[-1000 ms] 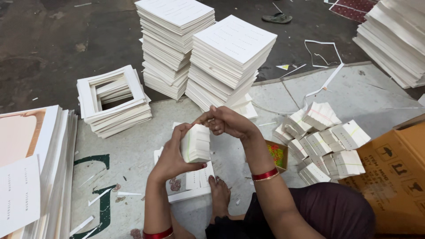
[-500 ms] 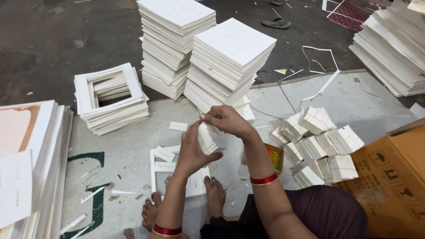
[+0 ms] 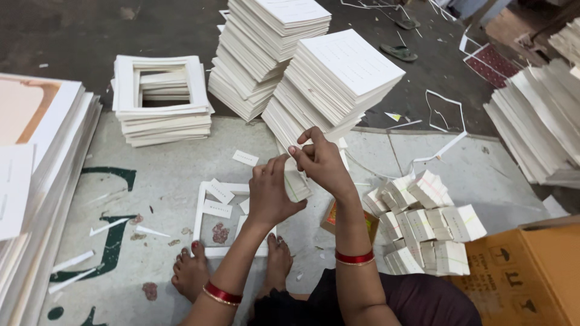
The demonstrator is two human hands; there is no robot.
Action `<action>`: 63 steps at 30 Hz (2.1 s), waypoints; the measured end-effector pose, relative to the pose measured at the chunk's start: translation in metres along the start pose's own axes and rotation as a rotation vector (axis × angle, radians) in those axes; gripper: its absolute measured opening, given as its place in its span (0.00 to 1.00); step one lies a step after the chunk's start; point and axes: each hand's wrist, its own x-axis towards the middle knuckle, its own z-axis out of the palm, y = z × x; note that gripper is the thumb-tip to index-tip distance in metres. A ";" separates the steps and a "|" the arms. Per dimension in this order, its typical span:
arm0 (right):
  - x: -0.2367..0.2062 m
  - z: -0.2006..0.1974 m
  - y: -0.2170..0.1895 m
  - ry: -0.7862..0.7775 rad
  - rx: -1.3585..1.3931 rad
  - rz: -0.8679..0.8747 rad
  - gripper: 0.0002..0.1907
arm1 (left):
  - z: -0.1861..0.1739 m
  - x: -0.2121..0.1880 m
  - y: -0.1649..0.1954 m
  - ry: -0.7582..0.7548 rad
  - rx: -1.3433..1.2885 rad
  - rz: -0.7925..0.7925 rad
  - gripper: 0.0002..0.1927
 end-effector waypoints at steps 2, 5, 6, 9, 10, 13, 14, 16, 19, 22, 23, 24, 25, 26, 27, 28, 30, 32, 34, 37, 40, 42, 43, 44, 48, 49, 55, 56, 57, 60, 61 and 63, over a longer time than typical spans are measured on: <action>0.002 0.008 -0.001 -0.027 -0.012 -0.084 0.13 | -0.003 0.001 -0.002 0.004 0.066 -0.014 0.55; 0.006 0.021 -0.002 -0.039 0.018 -0.131 0.12 | -0.010 0.000 -0.003 0.017 0.153 0.001 0.58; 0.007 0.023 -0.002 -0.031 0.026 -0.132 0.11 | -0.013 0.000 -0.003 0.019 0.182 0.013 0.60; 0.007 0.025 -0.003 -0.086 0.013 -0.172 0.10 | -0.023 0.003 -0.006 0.072 0.086 -0.066 0.51; 0.007 0.024 -0.002 -0.115 0.002 -0.192 0.09 | -0.026 0.005 -0.008 0.063 0.053 -0.085 0.52; 0.009 0.019 0.002 -0.163 0.046 -0.246 0.09 | -0.031 0.006 -0.009 0.069 -0.029 -0.124 0.53; 0.011 0.019 0.005 -0.170 0.068 -0.241 0.08 | -0.033 0.007 -0.010 0.093 -0.051 -0.130 0.52; 0.016 0.019 0.013 -0.180 0.106 -0.231 0.07 | -0.034 0.007 -0.009 0.154 -0.092 -0.094 0.52; 0.020 0.028 0.030 -0.060 0.326 -0.223 0.07 | -0.039 0.008 -0.013 0.214 -0.149 -0.034 0.53; 0.023 0.035 0.044 -0.021 0.580 -0.204 0.07 | -0.042 0.010 -0.016 0.201 -0.214 -0.071 0.54; 0.026 0.037 0.046 -0.030 0.505 -0.225 0.07 | -0.043 0.011 -0.018 0.211 -0.218 -0.058 0.54; 0.028 0.038 0.048 -0.039 0.430 -0.242 0.07 | -0.042 0.011 -0.019 0.218 -0.222 -0.048 0.54; 0.031 0.040 0.049 -0.044 0.355 -0.258 0.07 | -0.042 0.011 -0.021 0.208 -0.229 -0.050 0.54; 0.032 0.041 0.050 -0.013 0.221 -0.312 0.08 | -0.041 0.011 -0.023 0.194 -0.238 -0.052 0.54; 0.034 0.042 0.050 0.017 0.083 -0.366 0.10 | -0.039 0.011 -0.024 0.183 -0.248 -0.053 0.54; 0.036 0.043 0.050 0.046 -0.058 -0.423 0.12 | -0.037 0.011 -0.026 0.179 -0.250 -0.050 0.54; 0.037 0.044 0.050 0.097 -0.229 -0.468 0.17 | -0.034 0.013 -0.029 0.174 -0.252 -0.043 0.55; 0.036 0.046 0.050 0.105 -0.176 -0.456 0.20 | -0.031 0.016 -0.032 0.177 -0.197 -0.054 0.56; 0.034 0.047 0.052 0.076 0.098 -0.391 0.19 | -0.028 0.018 -0.033 0.170 -0.142 -0.053 0.56; 0.031 0.046 0.052 0.141 -0.059 -0.290 0.22 | -0.023 0.020 -0.032 0.153 -0.056 -0.070 0.55; 0.027 0.043 0.049 0.033 -0.121 -0.254 0.23 | -0.015 0.021 -0.032 0.142 0.054 -0.129 0.52; 0.022 0.041 0.044 -0.011 -0.222 -0.439 0.23 | -0.012 0.021 -0.035 0.181 0.116 -0.123 0.49; 0.019 0.040 0.040 -0.037 -0.271 -0.533 0.22 | -0.011 0.021 -0.038 0.191 0.096 -0.137 0.48; 0.017 0.040 0.036 -0.049 -0.286 -0.520 0.21 | -0.012 0.022 -0.042 0.203 0.078 -0.150 0.47; 0.007 0.041 0.015 -0.054 -0.342 -0.536 0.13 | -0.021 0.028 -0.056 0.241 0.052 -0.173 0.46; 0.005 0.041 0.010 -0.046 -0.355 -0.551 0.09 | -0.025 0.030 -0.058 0.260 -0.007 -0.161 0.48; 0.000 0.050 -0.003 -0.028 -0.380 -0.592 0.03 | -0.043 0.039 -0.061 0.278 -0.086 -0.279 0.54; 0.001 0.053 -0.001 -0.026 -0.346 -0.610 0.04 | -0.045 0.039 -0.063 0.318 -0.059 -0.256 0.54; 0.002 0.056 0.002 -0.022 -0.315 -0.627 0.05 | -0.048 0.039 -0.066 0.357 -0.033 -0.231 0.54; 0.010 0.064 0.014 -0.028 -0.127 -0.614 0.07 | -0.056 0.039 -0.081 0.361 -0.034 -0.189 0.57; 0.013 0.066 0.019 -0.032 -0.047 -0.599 0.07 | -0.058 0.039 -0.087 0.347 -0.129 -0.195 0.56; 0.015 0.071 0.025 -0.106 0.137 -0.596 0.11 | -0.061 0.039 -0.099 0.320 -0.316 -0.202 0.55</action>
